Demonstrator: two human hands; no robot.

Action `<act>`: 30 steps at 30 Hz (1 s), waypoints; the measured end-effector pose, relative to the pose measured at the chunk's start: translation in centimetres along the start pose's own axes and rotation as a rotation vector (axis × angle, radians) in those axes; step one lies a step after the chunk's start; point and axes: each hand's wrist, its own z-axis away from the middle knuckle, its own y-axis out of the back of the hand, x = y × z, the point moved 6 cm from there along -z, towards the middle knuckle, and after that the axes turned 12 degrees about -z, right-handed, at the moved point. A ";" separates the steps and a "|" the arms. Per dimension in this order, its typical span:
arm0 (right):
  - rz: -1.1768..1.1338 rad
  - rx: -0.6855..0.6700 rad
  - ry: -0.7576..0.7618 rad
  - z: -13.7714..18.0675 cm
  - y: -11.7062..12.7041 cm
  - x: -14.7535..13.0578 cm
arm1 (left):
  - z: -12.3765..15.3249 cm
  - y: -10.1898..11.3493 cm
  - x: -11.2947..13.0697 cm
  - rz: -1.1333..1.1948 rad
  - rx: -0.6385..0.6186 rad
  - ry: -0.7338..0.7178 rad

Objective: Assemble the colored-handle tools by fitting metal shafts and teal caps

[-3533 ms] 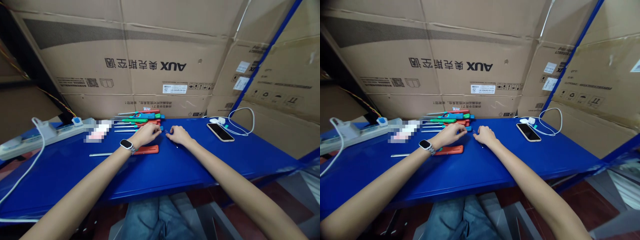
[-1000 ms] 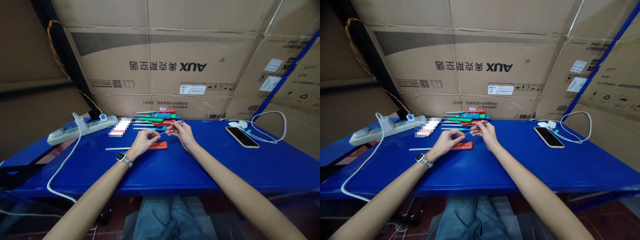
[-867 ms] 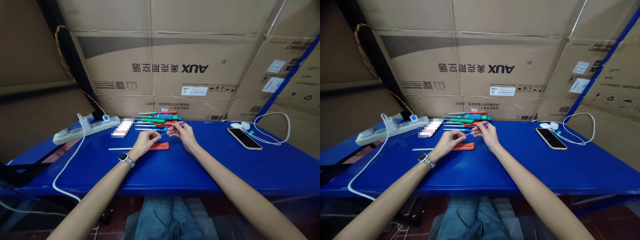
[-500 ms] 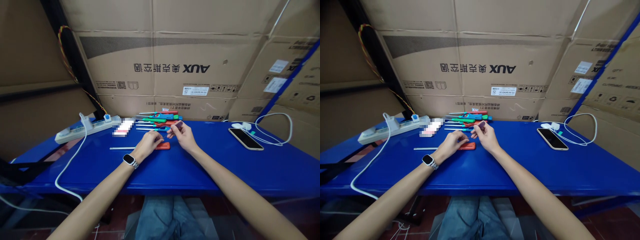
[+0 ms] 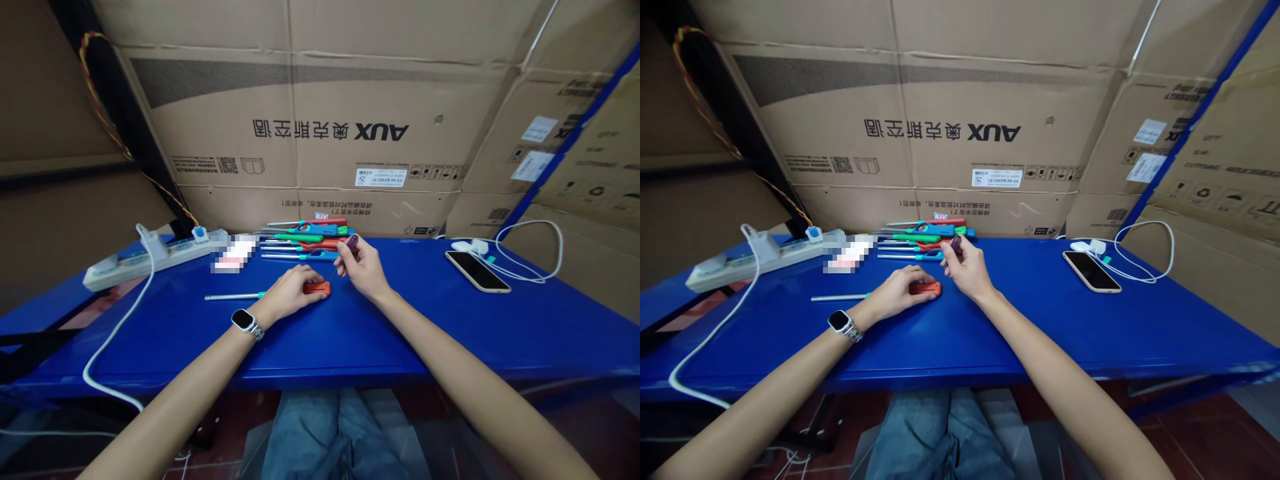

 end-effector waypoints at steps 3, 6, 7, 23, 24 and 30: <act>0.005 -0.021 0.006 0.1 -0.2 0.2 | -0.1 -0.2 -0.1 0.030 -0.003 0.002; 0.015 -0.031 0.006 0.1 -0.4 0.3 | -0.2 -0.2 -0.2 0.030 -0.004 0.010; 0.017 -0.034 0.006 0.1 -0.5 0.3 | -0.2 -0.2 -0.1 0.028 -0.003 0.011; 0.055 -0.090 -0.005 0.0 -0.9 0.7 | -0.2 -0.3 -0.2 0.030 -0.006 0.011; 0.064 -0.103 -0.005 -0.1 -1.1 0.6 | -0.2 -0.3 -0.2 0.032 -0.005 0.006; 0.155 -0.128 0.010 -0.4 -1.9 0.3 | 0.0 -0.5 -0.3 0.059 0.014 0.005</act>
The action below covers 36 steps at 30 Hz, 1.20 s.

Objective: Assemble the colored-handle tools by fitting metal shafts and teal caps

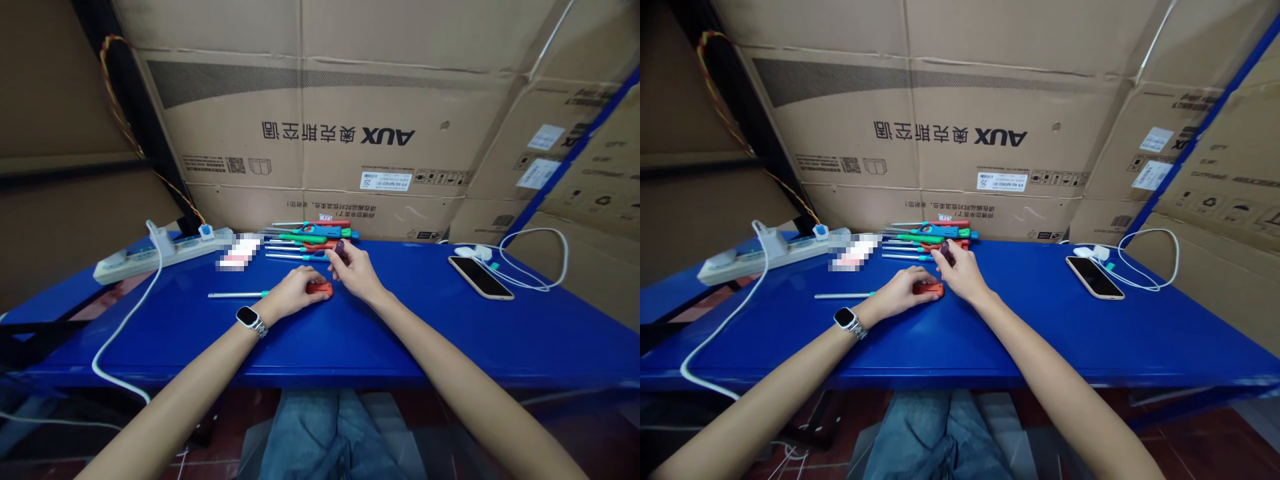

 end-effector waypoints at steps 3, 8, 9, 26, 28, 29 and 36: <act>0.053 -0.013 0.016 -0.3 -0.2 -0.3 | -0.6 1.3 0.2 0.105 0.085 0.009; 0.130 -0.078 0.035 -0.8 -0.8 -0.8 | -3.2 5.6 0.8 0.465 0.404 0.030; 0.137 -0.081 0.030 -0.9 -0.9 -0.7 | -3.8 6.0 1.2 0.510 0.414 0.020; -0.090 -0.141 -0.008 -0.8 0.8 -1.9 | -4.6 6.2 2.5 0.519 0.389 -0.111; -0.100 -0.095 0.000 -1.0 0.8 -1.4 | -4.5 6.3 2.7 0.520 0.422 -0.100; -0.116 -0.071 0.005 -1.1 0.7 -1.1 | -4.5 6.3 2.8 0.517 0.450 -0.087; -0.248 -0.039 -0.029 -1.2 0.3 -0.9 | -4.6 6.2 2.7 0.550 0.494 -0.097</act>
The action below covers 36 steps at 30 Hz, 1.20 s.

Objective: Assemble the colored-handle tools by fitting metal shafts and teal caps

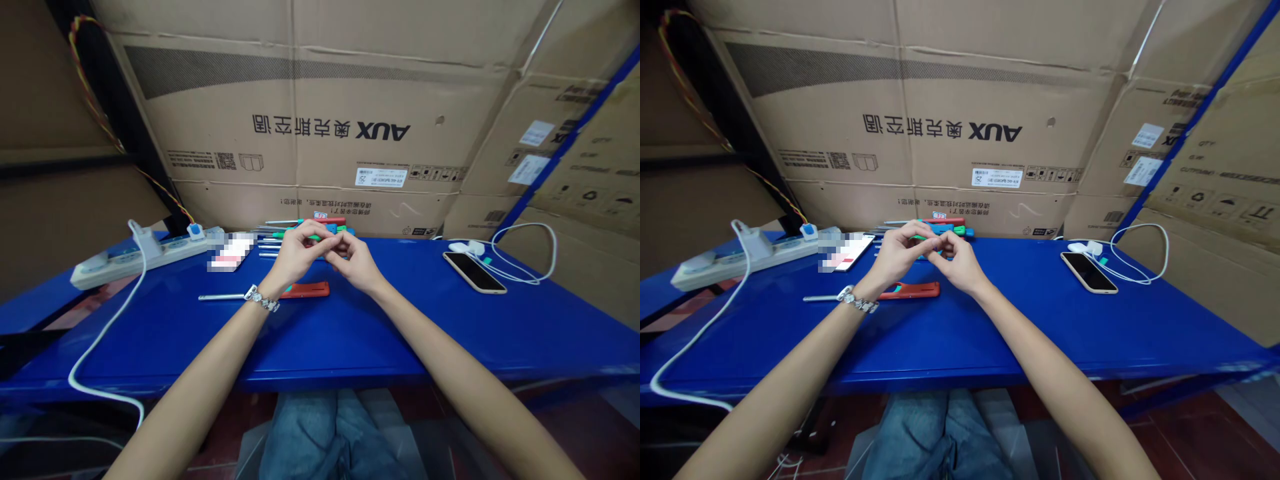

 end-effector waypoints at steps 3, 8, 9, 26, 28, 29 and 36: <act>-0.005 -0.102 -0.056 0.2 -0.3 -0.6 | 0.1 0.1 -0.3 0.019 -0.045 0.031; 0.010 -0.020 -0.024 -0.1 0.2 -0.4 | 0.5 0.0 -0.2 0.009 -0.047 0.059; 0.001 0.003 -0.018 -0.2 0.1 -0.1 | 0.5 0.0 -0.2 -0.002 -0.019 0.063; -0.075 0.014 -0.070 -0.1 0.2 0.4 | 0.7 -0.4 0.4 -0.096 -0.002 0.003; -0.046 0.041 -0.045 0.0 0.1 0.7 | 0.7 -0.6 0.3 -0.093 0.023 0.002; -0.029 0.054 -0.031 0.1 0.2 0.8 | 0.7 -0.6 0.2 -0.089 0.029 -0.003; -0.013 -0.053 -0.019 0.7 -0.5 -0.1 | 0.9 -0.4 0.2 -0.104 0.003 -0.034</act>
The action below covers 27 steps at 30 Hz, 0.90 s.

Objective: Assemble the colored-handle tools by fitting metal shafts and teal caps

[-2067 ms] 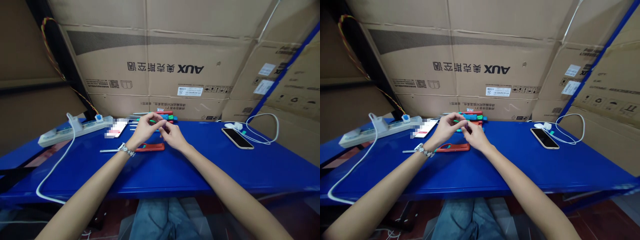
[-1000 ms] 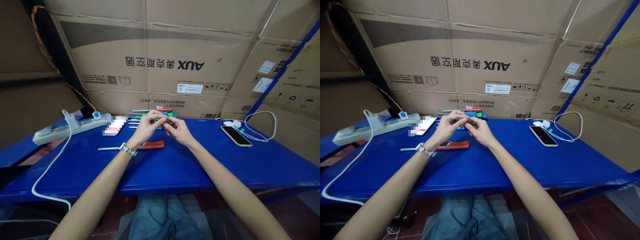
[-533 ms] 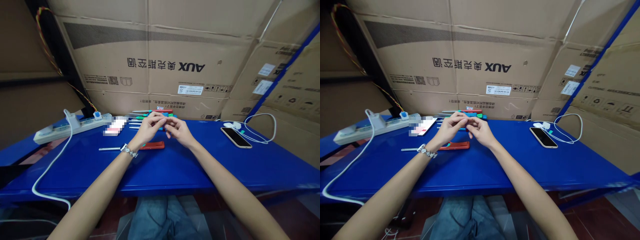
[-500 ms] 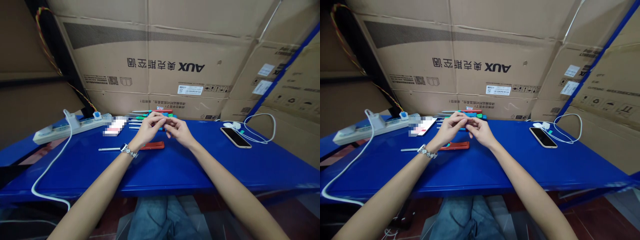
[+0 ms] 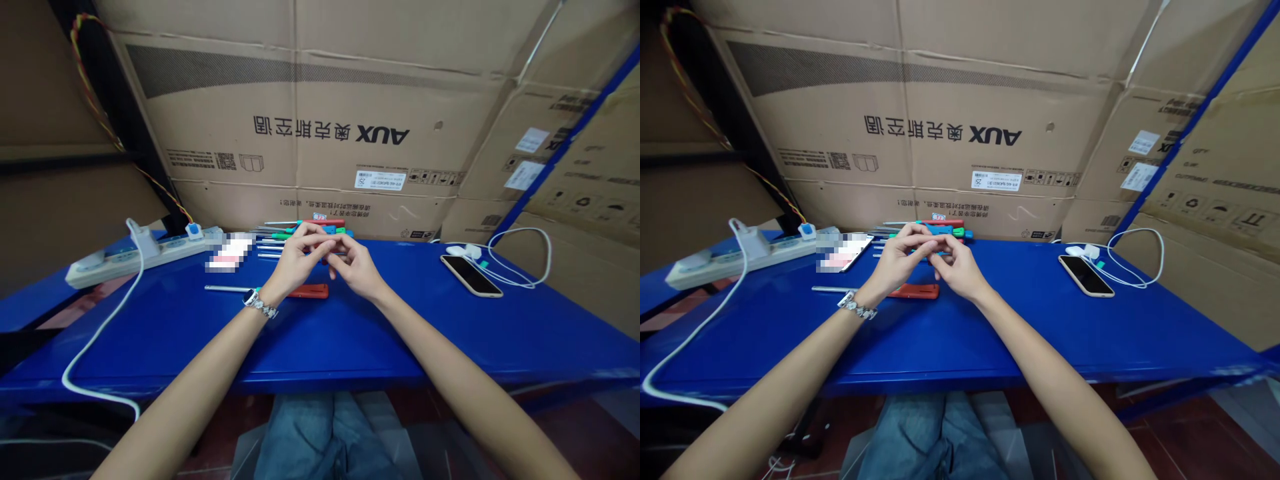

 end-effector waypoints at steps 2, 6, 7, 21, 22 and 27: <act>-0.021 0.004 0.004 0.0 0.0 0.0 | 0.0 0.3 -0.2 0.028 -0.013 0.006; 0.036 0.062 0.046 0.1 0.4 0.1 | 0.7 1.5 -2.2 0.052 -0.006 0.099; 0.069 0.068 0.053 0.1 0.5 0.2 | 1.1 1.7 -2.8 -0.027 -0.046 0.107; 0.194 0.213 0.137 0.1 1.2 -1.9 | 5.1 -0.7 -4.1 -0.282 -0.572 0.070; 0.128 0.236 0.100 -0.3 1.5 -1.5 | 5.2 -0.7 -4.2 -0.291 -0.578 0.074; -0.068 0.268 -0.038 -1.4 1.6 -0.1 | 5.4 -0.7 -4.3 -0.297 -0.581 0.073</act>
